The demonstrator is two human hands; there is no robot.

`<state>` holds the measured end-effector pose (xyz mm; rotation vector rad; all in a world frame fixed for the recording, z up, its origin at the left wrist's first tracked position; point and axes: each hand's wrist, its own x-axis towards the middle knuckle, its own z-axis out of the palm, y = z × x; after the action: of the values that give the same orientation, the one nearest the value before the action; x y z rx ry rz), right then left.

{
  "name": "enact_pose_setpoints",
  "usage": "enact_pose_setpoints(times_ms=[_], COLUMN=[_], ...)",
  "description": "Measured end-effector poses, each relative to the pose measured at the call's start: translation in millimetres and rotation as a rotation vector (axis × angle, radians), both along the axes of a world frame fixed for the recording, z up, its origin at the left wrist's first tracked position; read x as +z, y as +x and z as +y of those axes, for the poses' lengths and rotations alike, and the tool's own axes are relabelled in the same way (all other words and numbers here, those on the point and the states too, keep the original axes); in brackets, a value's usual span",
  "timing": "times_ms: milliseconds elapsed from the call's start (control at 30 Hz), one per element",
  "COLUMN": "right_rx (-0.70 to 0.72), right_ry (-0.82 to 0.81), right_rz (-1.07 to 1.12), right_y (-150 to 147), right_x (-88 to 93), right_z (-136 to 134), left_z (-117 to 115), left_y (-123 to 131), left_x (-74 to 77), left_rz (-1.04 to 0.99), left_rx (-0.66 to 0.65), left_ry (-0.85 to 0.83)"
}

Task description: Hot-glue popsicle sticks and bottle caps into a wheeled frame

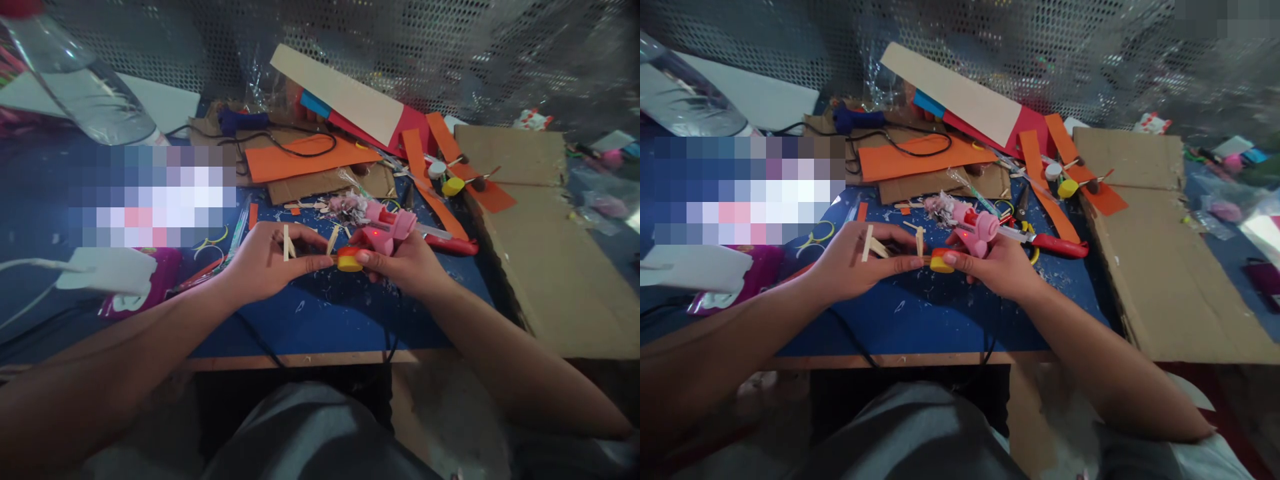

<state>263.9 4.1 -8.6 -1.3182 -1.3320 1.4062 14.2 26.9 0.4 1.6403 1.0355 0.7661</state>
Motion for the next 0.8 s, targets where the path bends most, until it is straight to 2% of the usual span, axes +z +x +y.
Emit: enact_pose_setpoints(times_ms=[167,400,667,800], right_rx=[0.013,-0.021,0.038,0.002], right_ry=[0.051,-0.032,0.016,0.005], right_rz=[-0.027,-0.012,-0.055,-0.089], right_y=[1.5,-4.0,-1.5,-0.9], right_x=[-1.6,-0.7,-1.3,-3.1], right_z=[-2.5,-1.7,0.4,0.9], left_z=[-0.6,1.6,1.9,1.4], left_y=[-0.2,0.4,0.6,0.4], left_x=[0.4,-4.1,-4.1,-4.5], left_rz=[-0.005,0.027,0.034,0.005], left_rx=[-0.002,-0.035,-0.018,0.011], left_ry=[0.054,-0.035,-0.032,-0.009])
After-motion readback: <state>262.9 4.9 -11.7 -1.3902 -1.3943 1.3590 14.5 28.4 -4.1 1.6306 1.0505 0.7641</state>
